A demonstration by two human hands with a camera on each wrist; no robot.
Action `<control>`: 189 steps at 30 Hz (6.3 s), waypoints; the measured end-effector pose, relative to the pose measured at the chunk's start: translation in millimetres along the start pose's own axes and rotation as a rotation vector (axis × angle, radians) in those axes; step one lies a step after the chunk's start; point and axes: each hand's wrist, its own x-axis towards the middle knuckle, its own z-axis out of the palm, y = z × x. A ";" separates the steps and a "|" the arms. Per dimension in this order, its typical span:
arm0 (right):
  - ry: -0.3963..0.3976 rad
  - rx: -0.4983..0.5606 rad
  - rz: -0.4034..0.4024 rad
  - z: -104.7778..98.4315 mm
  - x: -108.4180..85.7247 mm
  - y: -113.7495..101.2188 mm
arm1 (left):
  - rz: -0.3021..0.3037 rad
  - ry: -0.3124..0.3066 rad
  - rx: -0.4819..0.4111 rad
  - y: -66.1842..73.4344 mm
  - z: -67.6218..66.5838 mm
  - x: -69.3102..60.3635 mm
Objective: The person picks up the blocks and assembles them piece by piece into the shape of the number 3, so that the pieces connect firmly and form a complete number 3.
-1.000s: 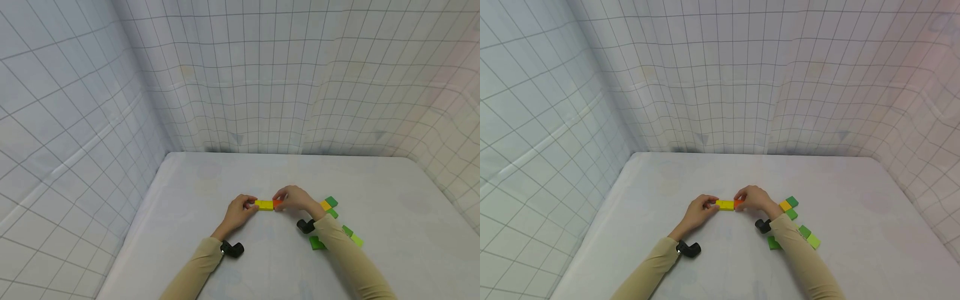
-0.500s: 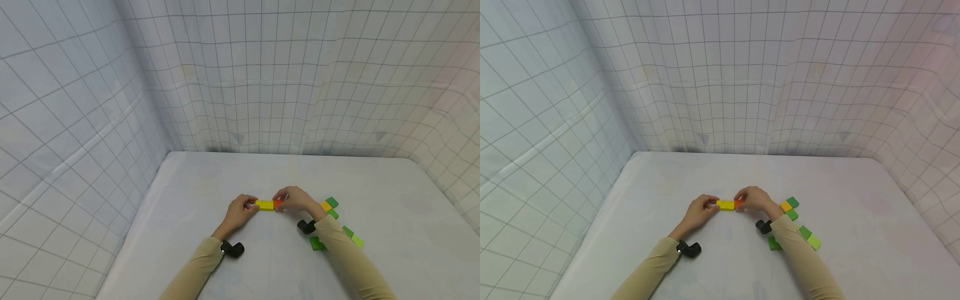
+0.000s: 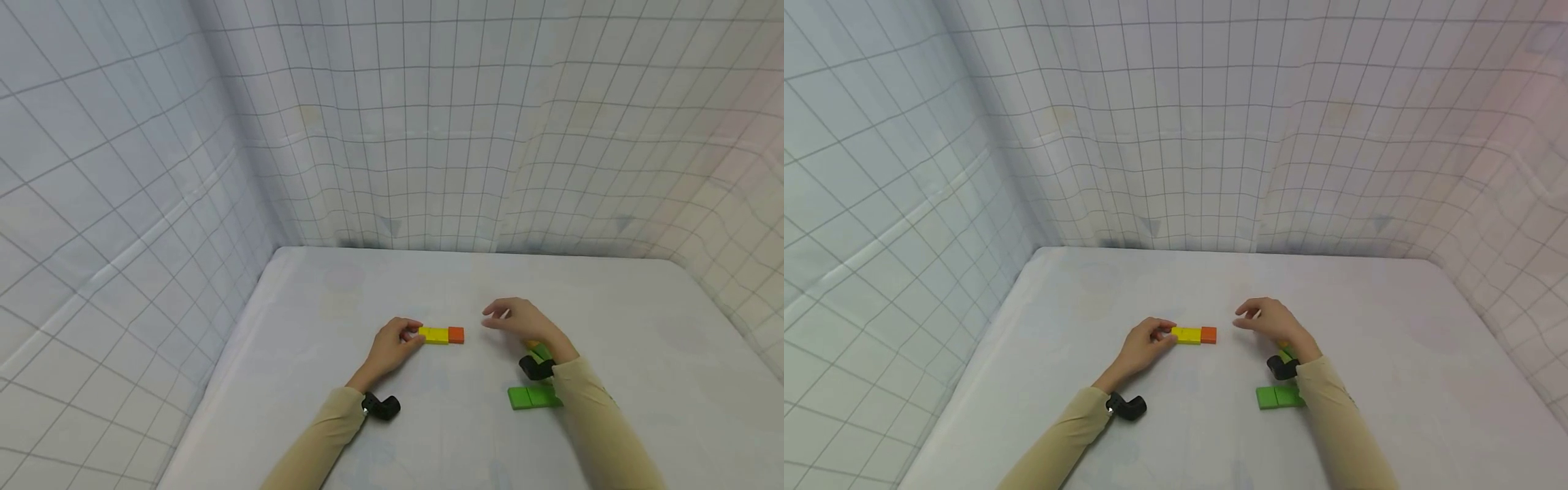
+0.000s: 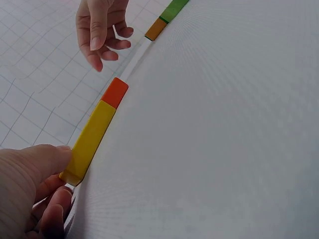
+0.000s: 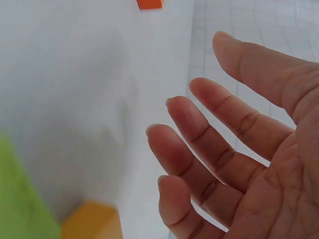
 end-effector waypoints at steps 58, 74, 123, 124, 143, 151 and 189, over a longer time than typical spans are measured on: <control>-0.085 0.032 0.177 1.0 16.5 7.1 | -0.010 0.011 0.020 2.5 1.2 1.1; -0.081 0.123 0.261 12.8 40.5 0.7 | -0.025 0.012 0.038 1.3 2.6 0.6; -0.092 0.090 0.182 30.8 47.7 -6.2 | -0.045 0.017 0.074 5.4 4.7 2.1; -0.090 0.093 0.185 31.1 47.6 -6.1 | -0.046 0.016 0.074 5.3 4.7 2.2; -0.027 0.144 0.131 10.4 22.4 4.1 | -0.038 0.021 0.086 3.7 6.4 1.9; -0.021 0.132 0.076 -16.9 -13.9 7.0 | -0.035 0.026 0.079 5.3 5.3 1.0; -0.160 -0.128 -0.159 19.0 -63.0 -6.8 | -0.021 0.027 0.081 4.5 4.4 2.9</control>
